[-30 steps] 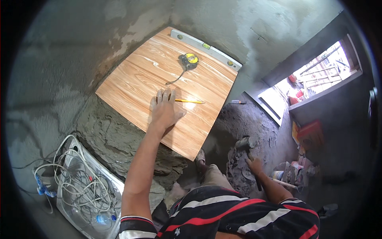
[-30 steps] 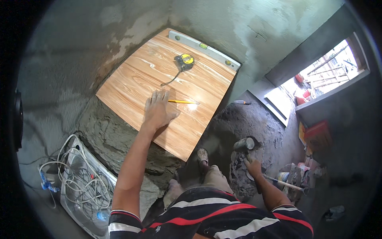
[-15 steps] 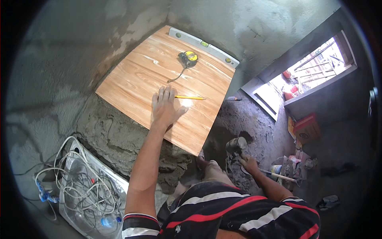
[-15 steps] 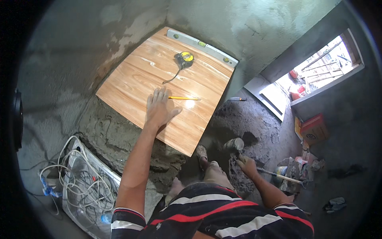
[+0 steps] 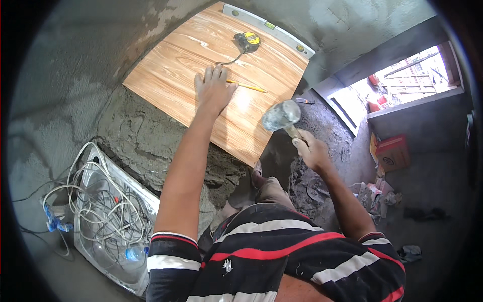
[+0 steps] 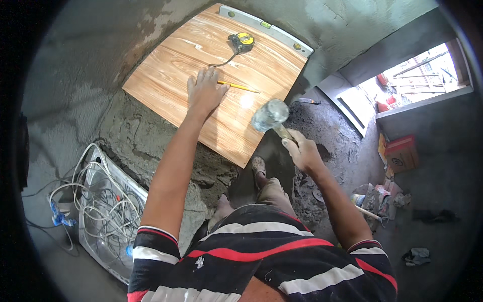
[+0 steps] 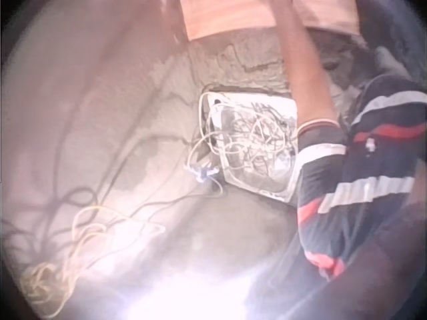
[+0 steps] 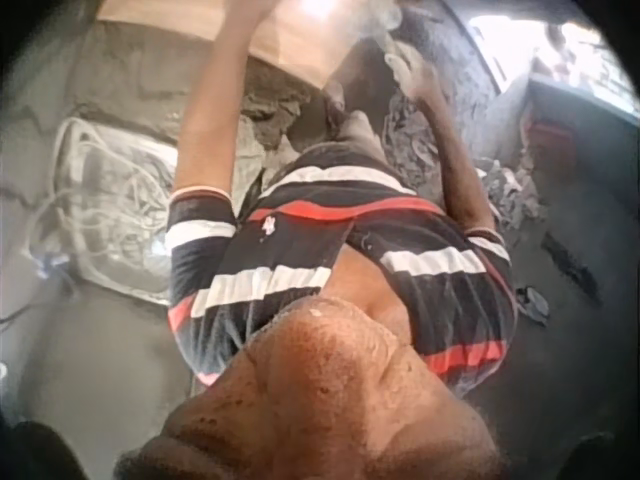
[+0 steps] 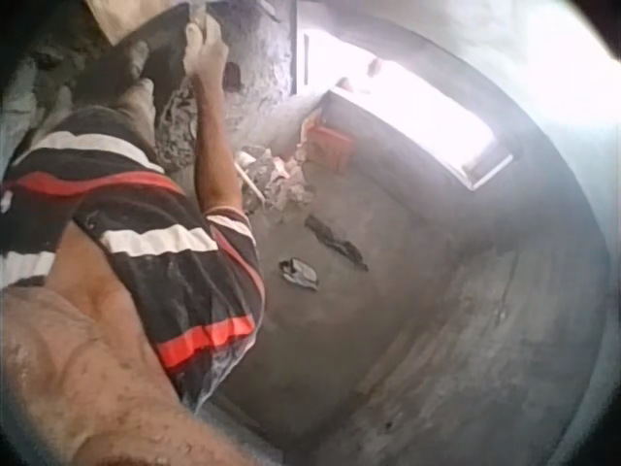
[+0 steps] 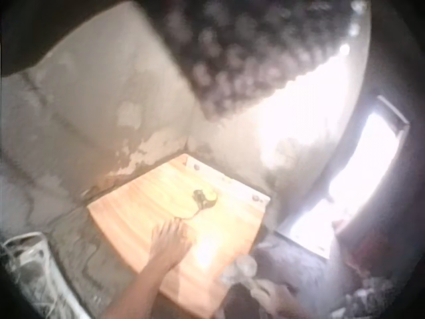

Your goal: The person marks a tile with a pencil using a straightedge. They place the tile onto mortar on a countertop and check its alignment using a spirit level and a tape measure. The person taps the tile with a hammer to adjust its position and verifies the levelness several times.

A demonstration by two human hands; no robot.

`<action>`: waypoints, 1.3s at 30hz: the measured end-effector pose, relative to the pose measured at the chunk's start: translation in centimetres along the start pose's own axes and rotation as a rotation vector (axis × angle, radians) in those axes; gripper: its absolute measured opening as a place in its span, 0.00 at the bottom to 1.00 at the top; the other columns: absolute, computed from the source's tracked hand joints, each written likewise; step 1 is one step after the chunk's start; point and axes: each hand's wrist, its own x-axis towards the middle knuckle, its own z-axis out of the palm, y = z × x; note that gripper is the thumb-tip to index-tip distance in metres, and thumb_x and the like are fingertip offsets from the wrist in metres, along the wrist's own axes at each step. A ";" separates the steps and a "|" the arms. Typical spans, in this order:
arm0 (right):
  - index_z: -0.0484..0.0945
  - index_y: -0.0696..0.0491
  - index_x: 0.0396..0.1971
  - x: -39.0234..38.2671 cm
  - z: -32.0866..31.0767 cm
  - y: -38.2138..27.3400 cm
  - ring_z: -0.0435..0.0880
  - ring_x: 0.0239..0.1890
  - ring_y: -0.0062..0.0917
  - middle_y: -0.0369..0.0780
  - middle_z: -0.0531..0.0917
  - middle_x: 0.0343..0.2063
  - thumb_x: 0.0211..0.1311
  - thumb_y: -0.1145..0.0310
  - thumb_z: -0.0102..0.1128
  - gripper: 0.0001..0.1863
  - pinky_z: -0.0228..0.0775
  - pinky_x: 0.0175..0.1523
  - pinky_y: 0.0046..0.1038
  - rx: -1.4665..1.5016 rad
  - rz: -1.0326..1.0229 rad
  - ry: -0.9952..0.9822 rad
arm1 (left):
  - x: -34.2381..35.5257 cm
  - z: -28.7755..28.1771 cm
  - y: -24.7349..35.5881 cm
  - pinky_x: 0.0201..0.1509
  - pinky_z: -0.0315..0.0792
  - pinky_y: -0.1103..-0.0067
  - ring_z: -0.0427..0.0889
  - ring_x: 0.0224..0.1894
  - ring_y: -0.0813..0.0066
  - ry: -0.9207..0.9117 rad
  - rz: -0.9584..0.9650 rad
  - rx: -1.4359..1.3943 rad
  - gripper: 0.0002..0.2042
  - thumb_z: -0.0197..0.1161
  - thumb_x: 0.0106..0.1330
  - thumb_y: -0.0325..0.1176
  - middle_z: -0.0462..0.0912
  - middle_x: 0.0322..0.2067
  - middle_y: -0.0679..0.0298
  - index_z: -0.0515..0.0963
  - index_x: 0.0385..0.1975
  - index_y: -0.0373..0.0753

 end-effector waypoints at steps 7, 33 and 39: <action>0.71 0.53 0.69 1.8 0.2 -1.2 0.83 0.55 0.54 0.55 0.83 0.54 0.74 0.60 0.57 0.27 0.73 0.62 0.44 -0.179 -0.176 -0.023 | -1.2 0.5 3.2 0.77 0.38 0.37 0.45 0.82 0.54 -0.007 0.113 0.086 0.39 0.48 0.73 0.66 0.54 0.79 0.57 0.58 0.79 0.53; 0.73 0.50 0.68 3.0 1.4 -1.8 0.84 0.52 0.53 0.55 0.84 0.52 0.74 0.59 0.58 0.26 0.77 0.57 0.44 -0.309 -0.232 0.001 | -1.0 0.9 3.2 0.76 0.37 0.33 0.44 0.82 0.50 -0.026 0.110 0.143 0.38 0.47 0.73 0.65 0.53 0.79 0.56 0.54 0.80 0.54; 0.74 0.52 0.67 3.3 1.2 -0.4 0.84 0.49 0.55 0.55 0.84 0.51 0.75 0.57 0.55 0.25 0.76 0.55 0.48 -0.209 -0.308 0.026 | -0.8 1.6 3.1 0.76 0.37 0.35 0.45 0.82 0.49 0.030 0.131 0.122 0.39 0.46 0.73 0.68 0.54 0.79 0.54 0.56 0.79 0.53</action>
